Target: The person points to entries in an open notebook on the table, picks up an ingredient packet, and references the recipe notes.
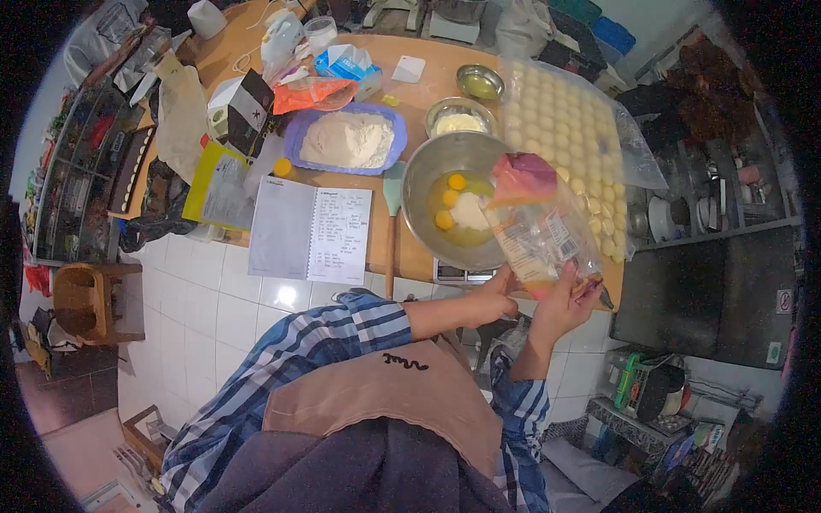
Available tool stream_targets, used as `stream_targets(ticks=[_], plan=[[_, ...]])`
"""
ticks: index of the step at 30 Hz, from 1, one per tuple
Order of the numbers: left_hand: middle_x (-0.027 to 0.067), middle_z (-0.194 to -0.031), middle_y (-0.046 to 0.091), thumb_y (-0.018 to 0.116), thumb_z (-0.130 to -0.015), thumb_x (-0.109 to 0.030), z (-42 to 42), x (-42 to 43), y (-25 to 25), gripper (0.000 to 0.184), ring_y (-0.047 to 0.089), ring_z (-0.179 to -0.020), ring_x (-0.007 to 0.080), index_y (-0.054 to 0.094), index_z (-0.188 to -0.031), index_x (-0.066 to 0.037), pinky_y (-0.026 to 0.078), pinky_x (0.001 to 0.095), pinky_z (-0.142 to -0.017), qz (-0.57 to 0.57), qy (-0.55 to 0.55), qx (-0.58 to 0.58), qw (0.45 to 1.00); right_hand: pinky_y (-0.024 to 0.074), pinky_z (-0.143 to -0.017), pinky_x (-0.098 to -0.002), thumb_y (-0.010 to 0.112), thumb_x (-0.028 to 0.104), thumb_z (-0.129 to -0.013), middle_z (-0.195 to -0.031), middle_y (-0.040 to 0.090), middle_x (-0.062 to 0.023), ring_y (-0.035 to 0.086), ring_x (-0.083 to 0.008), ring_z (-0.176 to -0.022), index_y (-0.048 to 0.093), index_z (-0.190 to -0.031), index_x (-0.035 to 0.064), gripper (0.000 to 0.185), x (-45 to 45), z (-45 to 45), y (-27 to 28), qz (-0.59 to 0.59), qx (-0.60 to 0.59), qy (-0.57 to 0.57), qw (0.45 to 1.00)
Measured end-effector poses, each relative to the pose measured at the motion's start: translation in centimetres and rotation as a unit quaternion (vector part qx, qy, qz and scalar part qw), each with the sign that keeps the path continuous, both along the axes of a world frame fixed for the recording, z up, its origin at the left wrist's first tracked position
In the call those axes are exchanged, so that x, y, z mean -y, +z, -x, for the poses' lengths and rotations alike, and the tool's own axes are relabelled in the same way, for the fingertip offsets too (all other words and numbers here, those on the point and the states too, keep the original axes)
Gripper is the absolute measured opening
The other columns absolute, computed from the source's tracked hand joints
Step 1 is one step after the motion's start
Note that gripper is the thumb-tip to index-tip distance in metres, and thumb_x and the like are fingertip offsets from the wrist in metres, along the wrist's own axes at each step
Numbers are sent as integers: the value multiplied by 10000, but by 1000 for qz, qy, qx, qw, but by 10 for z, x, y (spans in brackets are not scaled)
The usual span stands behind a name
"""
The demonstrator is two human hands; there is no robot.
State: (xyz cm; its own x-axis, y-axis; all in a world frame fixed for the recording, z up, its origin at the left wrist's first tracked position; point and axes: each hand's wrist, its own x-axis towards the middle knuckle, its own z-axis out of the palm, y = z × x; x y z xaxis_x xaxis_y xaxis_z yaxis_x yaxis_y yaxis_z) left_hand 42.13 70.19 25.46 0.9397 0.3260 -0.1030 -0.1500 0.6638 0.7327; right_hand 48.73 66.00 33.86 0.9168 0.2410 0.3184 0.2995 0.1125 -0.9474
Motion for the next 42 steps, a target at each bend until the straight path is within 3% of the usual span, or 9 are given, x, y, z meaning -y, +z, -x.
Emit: stream_targets(ticks=[4,7,11,14,17,23,26,38,42], plan=[[64,-1329,281,456,-534,178,2,-1,7,976,338,-1187,236,36,-1357,-136,410,291,-769,-3,7,-7,1000,421,-809,-281,568,60,-810,-1083,508,-139,506,-176,-963,409,-1138,-59,383,-1,0,-3,-3,16,-42,999],[63,-1342,261,447,-535,181,5,-1,12,987,328,-1201,235,16,-1361,-142,406,287,-778,-10,-7,-30,999,416,-821,-283,568,65,-812,-1096,503,-141,504,-180,-967,399,-1145,-64,394,1,-6,-3,61,30,-24,997],[68,-1351,247,436,-533,186,-2,1,-1,996,311,-1222,237,-3,-1364,-146,403,280,-780,-12,1,3,1000,410,-833,-281,566,64,-816,-1087,506,-137,505,-178,-964,407,-1132,-63,377,-1,4,8,-2,23,-36,999],[92,-1395,155,445,-527,137,11,-6,28,963,245,-1253,265,15,-1353,-106,271,341,-970,23,-23,-10,999,412,-820,-272,568,69,-821,-1074,518,-132,511,-166,-944,439,-1099,-58,331,2,-1,4,-3,31,-32,999],[82,-1350,242,439,-541,175,4,-1,12,992,316,-1220,247,-19,-1363,-137,403,287,-775,-9,-11,11,1000,414,-817,-271,559,69,-827,-1069,521,-128,512,-162,-941,435,-1103,-56,328,4,6,7,-17,9,-42,999],[110,-1328,297,448,-552,162,7,-2,18,967,316,-1225,257,-21,-1353,-106,344,329,-897,-55,-39,-47,997,414,-809,-269,555,69,-829,-1055,525,-116,514,-154,-927,434,-1107,-51,326,17,7,13,2,17,-16,1000],[117,-1297,338,452,-555,159,8,1,18,948,309,-1232,262,2,-1347,-103,298,335,-947,-17,-23,-26,999,413,-807,-265,552,66,-830,-1052,526,-112,515,-154,-922,432,-1110,-51,326,18,9,11,5,18,-19,1000],[88,-1239,363,453,-547,164,1,5,-9,904,375,-1130,226,97,-1332,-107,369,303,-824,-13,-13,-64,998,413,-778,-259,554,74,-833,-1032,533,-104,507,-142,-902,443,-1095,-46,309,-4,2,-8,8,44,38,998],[69,-1266,321,452,-550,161,6,1,3,906,353,-1151,226,90,-1333,-114,377,294,-804,19,-12,-48,999,398,-805,-263,558,86,-833,-1036,533,-105,502,-143,-914,457,-1071,-42,288,-18,3,-7,-4,24,24,999]])
